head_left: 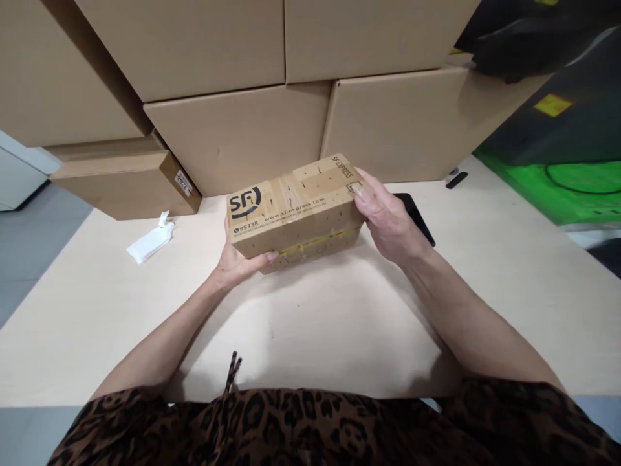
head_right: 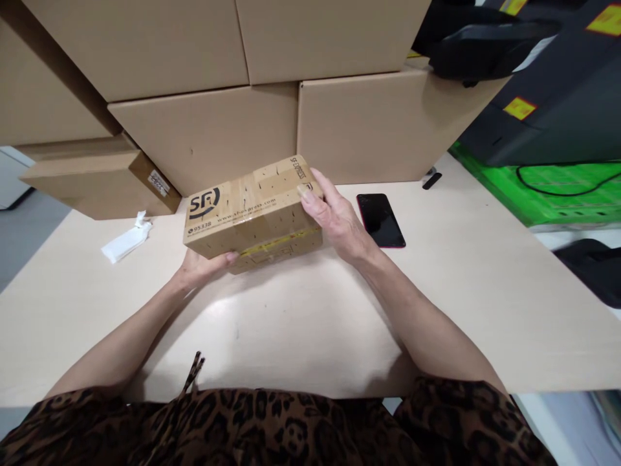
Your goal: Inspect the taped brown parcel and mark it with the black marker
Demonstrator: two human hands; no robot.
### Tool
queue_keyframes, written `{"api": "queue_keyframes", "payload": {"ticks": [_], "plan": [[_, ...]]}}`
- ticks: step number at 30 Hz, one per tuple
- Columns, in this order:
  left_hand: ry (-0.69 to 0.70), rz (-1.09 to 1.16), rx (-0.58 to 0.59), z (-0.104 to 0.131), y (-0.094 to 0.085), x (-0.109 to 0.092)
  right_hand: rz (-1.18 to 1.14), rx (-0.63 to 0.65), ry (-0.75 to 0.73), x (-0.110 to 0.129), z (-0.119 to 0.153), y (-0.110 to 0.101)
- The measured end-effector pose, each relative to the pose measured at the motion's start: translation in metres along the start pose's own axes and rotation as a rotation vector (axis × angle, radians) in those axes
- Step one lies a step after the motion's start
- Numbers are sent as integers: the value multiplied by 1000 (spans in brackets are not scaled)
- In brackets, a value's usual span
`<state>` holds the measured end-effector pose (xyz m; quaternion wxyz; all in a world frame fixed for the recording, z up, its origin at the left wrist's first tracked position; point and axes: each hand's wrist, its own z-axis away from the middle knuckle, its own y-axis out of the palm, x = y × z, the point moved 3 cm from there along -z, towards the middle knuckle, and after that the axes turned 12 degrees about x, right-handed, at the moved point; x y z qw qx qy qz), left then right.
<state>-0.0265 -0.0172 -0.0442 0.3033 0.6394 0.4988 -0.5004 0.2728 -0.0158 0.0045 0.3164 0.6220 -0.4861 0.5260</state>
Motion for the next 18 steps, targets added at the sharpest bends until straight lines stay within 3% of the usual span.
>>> {"api": "queue_keyframes", "payload": {"ticks": [5, 11, 18], "plan": [[-82, 122, 20, 3, 5, -5, 119, 28, -82, 11, 2, -5], [-178, 408, -7, 4, 12, -3, 159, 176, -38, 15, 4, -10], [-204, 488, 54, -1, 11, -1, 163, 119, -44, 8, 2, -10]]}}
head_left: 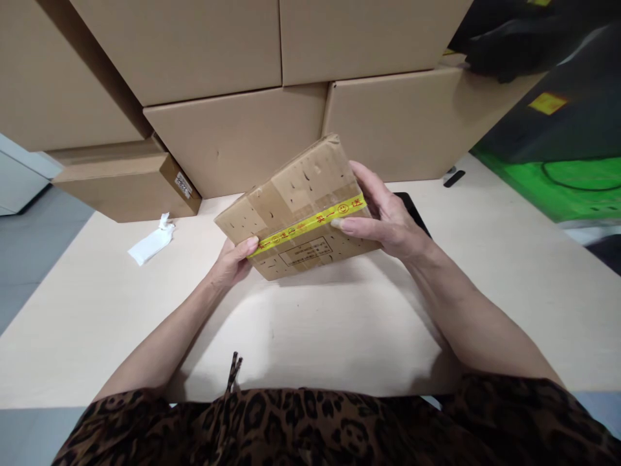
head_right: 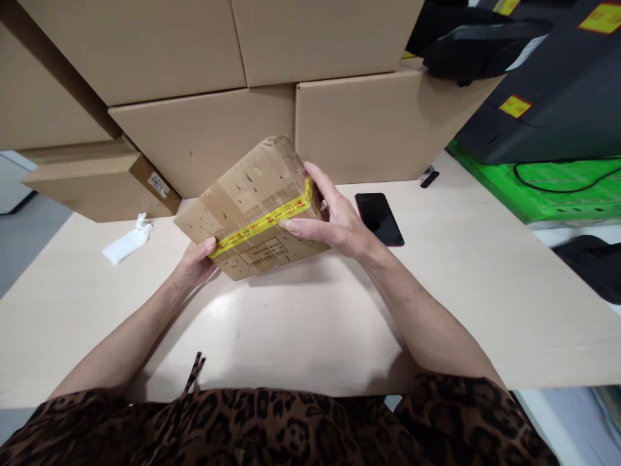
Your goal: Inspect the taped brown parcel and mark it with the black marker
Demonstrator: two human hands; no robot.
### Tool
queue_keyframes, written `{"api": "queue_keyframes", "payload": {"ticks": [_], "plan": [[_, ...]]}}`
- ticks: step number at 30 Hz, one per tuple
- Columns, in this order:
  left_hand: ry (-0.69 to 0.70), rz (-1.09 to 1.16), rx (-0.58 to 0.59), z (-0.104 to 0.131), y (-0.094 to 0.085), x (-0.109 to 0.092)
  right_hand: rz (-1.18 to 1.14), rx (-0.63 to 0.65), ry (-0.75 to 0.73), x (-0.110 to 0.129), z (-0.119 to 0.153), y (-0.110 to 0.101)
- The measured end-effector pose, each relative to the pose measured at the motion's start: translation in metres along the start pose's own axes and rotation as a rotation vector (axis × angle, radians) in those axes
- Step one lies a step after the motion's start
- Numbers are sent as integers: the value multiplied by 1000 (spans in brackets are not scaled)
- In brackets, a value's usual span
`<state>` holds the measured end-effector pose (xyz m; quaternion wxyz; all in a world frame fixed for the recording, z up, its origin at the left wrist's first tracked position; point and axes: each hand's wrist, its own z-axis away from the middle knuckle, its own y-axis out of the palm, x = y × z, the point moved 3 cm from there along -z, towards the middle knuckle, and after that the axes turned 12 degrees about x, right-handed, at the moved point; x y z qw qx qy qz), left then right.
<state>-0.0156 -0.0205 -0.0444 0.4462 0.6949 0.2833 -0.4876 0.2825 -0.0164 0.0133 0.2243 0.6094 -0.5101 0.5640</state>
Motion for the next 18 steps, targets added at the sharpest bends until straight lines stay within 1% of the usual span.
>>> {"api": "queue_keyframes", "payload": {"ticks": [5, 9, 14, 18], "plan": [[62, -31, -14, 1, -14, -12, 32, 28, 7, 3, 4, 1], [69, -93, -19, 2, -23, -20, 161, 34, -27, 8, 8, 2], [144, -122, -60, 0, -23, -20, 343, 63, -114, 16, 7, -4], [164, -111, -125, 0, -21, -14, 360, 75, -140, 20, 6, -7]]}}
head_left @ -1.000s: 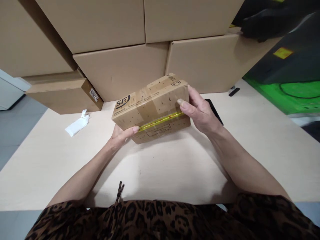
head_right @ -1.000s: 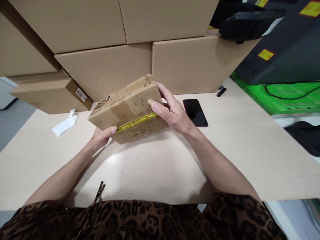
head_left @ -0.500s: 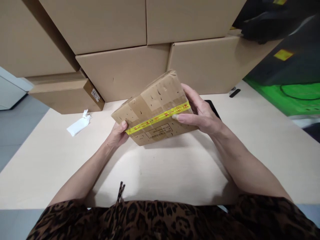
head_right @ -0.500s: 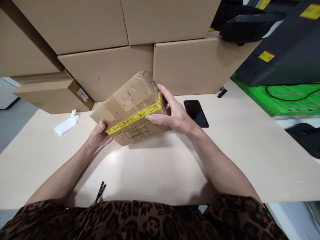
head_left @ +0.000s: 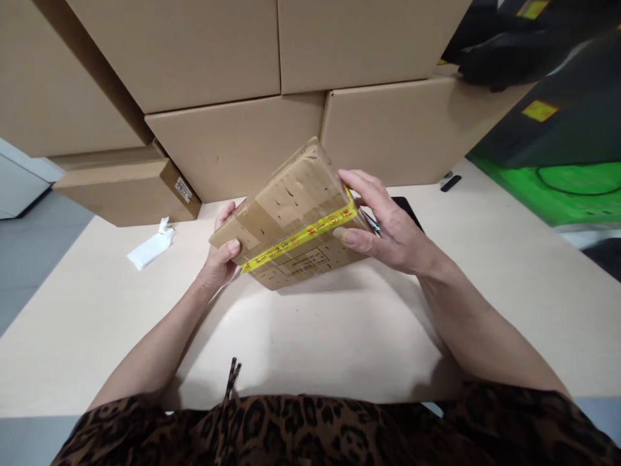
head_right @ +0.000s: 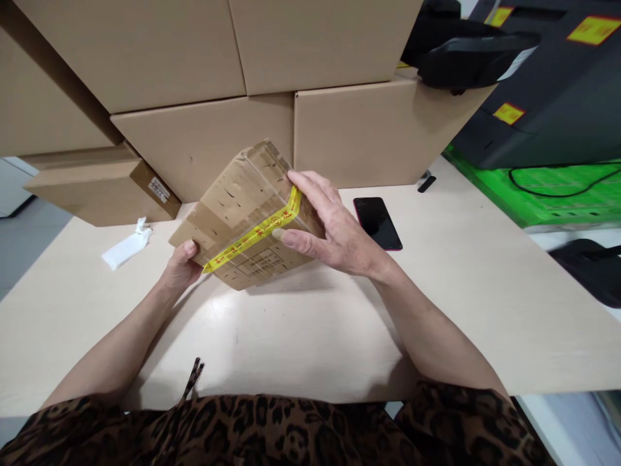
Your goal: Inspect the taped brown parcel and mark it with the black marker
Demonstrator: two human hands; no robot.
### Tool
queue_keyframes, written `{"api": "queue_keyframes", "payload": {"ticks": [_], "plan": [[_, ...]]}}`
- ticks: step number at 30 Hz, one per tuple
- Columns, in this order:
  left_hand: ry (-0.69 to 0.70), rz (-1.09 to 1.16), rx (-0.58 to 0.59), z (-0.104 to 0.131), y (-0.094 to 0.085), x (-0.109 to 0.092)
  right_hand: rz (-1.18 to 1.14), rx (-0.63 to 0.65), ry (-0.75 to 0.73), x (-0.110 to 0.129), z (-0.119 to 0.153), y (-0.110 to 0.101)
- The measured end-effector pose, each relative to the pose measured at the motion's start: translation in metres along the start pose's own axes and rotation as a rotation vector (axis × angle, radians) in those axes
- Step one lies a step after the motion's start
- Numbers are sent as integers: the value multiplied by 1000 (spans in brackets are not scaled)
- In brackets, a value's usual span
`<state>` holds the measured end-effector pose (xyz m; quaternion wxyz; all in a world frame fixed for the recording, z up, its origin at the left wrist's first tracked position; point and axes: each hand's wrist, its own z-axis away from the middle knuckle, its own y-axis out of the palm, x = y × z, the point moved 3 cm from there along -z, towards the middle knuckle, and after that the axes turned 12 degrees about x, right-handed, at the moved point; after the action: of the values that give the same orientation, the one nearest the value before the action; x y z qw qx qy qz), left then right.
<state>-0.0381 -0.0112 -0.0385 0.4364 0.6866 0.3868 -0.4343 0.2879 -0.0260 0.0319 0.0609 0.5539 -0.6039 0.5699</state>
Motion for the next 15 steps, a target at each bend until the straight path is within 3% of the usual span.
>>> {"api": "queue_keyframes", "payload": {"ticks": [8, 12, 15], "plan": [[-46, 106, -47, 3, -1, 12, -215, -88, 131, -27, 3, 11], [-146, 119, 24, 3, -3, 13, -209, -143, 143, -32, 4, 11], [-110, 39, 60, -3, -10, 9, -176, -176, 115, -27, 4, 10]]}}
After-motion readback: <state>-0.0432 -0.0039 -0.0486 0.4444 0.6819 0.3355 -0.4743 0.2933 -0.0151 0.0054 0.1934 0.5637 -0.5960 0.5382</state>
